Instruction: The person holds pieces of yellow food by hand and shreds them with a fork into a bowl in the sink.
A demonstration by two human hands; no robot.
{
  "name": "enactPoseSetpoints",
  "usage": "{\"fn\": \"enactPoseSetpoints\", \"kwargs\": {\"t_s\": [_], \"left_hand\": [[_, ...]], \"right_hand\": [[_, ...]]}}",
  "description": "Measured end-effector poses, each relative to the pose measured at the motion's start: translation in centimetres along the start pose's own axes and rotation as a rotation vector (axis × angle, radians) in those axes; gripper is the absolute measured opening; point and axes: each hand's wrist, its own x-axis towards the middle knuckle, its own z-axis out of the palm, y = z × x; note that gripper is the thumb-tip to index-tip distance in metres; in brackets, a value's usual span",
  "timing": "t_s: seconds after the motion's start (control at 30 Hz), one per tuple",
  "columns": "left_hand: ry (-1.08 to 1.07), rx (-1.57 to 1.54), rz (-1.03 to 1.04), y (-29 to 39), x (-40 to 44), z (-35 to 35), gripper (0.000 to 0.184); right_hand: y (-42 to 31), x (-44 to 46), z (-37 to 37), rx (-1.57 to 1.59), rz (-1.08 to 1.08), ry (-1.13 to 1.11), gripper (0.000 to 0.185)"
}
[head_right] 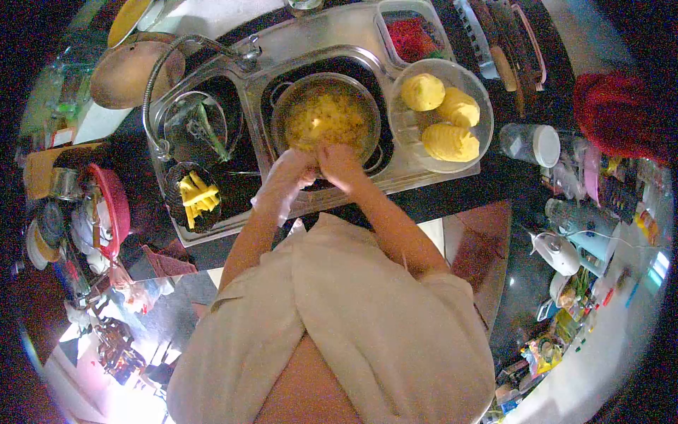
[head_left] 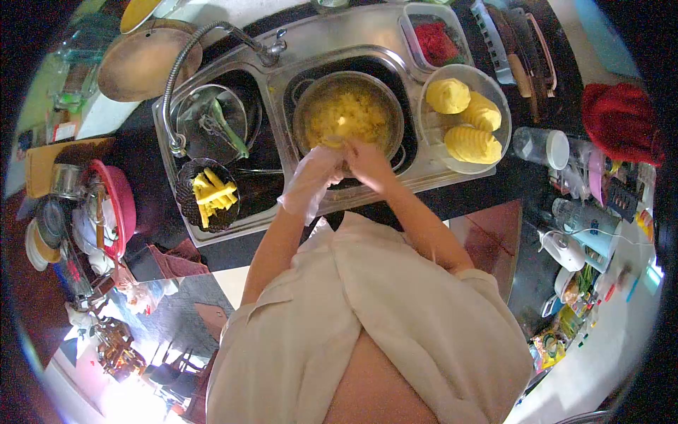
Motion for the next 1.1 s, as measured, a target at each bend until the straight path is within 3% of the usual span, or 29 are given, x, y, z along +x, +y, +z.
{"fn": "enactPoseSetpoints", "kwargs": {"t_s": [0.1, 0.17, 0.3, 0.37, 0.43, 0.5, 0.53, 0.6, 0.67, 0.7, 0.8, 0.83, 0.9, 0.97, 1.0, 1.07, 1.1], "left_hand": [[-0.137, 0.200, 0.067, 2.0, -2.2, 0.9, 0.018], [-0.033, -0.408, 0.045, 2.6, -3.9, 1.7, 0.018], [-0.020, -0.297, -0.105, -0.2, -0.8, -0.1, 0.017], [-0.084, -0.556, 0.012, -2.7, 1.0, 0.0, 0.019], [-0.037, -0.604, 0.005, -3.0, 2.1, 0.4, 0.021], [0.012, -0.657, -0.007, -2.9, 2.0, 0.7, 0.024], [0.123, -0.130, 0.312, -2.7, 1.5, 0.8, 0.025], [0.215, 0.409, 0.596, -3.0, 0.6, 0.8, 0.027], [-0.037, -0.603, -0.094, -2.6, 1.1, -0.2, 0.023], [-0.034, -0.607, -0.091, -2.3, 1.2, 0.0, 0.023], [-0.015, -0.516, -0.036, -2.8, 2.3, -0.2, 0.019], [-0.034, -0.467, 0.153, -5.1, 4.9, -1.0, 0.013], [-0.053, -0.411, 0.321, -6.1, 5.0, -1.2, 0.008], [-0.048, -0.681, 0.231, -3.4, 1.4, -0.1, 0.013], [-0.042, -0.772, 0.198, -2.2, -0.2, 0.5, 0.015], [0.012, -0.936, -0.103, -0.3, -1.1, 1.3, 0.014], [0.006, -0.934, -0.095, -0.2, -0.9, 1.2, 0.014]], "right_hand": [[2.2, 2.2, -0.7, 0.120, 0.065, 0.086, 0.032], [2.9, 3.0, -1.0, 0.014, 0.098, 0.155, 0.034], [4.6, 4.3, 1.7, -0.027, 0.108, 0.108, 0.034], [3.9, 3.2, 2.1, -0.033, 0.043, 0.114, 0.032], [2.7, 2.0, 2.9, -0.041, -0.035, 0.118, 0.030], [1.5, 0.8, 3.6, -0.230, -0.107, -0.032, 0.030], [1.2, 0.9, 3.2, -0.231, -0.108, -0.029, 0.030], [0.7, 0.1, 2.5, -0.064, -0.101, -0.030, 0.031], [0.3, 1.2, 0.2, -0.036, -0.007, 0.044, 0.031], [0.5, 1.9, -0.5, -0.004, 0.081, 0.105, 0.031], [1.5, 1.0, 3.4, -0.080, 0.037, 0.056, 0.031], [1.2, 0.7, 3.9, -0.133, -0.006, 0.014, 0.030], [-0.9, 0.2, 0.9, -0.124, -0.045, -0.058, 0.028], [-0.3, 0.7, -0.6, 0.193, -0.018, 0.164, 0.025], [0.4, 1.2, -0.2, 0.195, -0.018, 0.163, 0.025], [2.1, 2.3, 1.1, -0.093, -0.002, 0.075, 0.025], [2.4, 1.8, 1.6, -0.095, -0.006, 0.083, 0.025]]}}
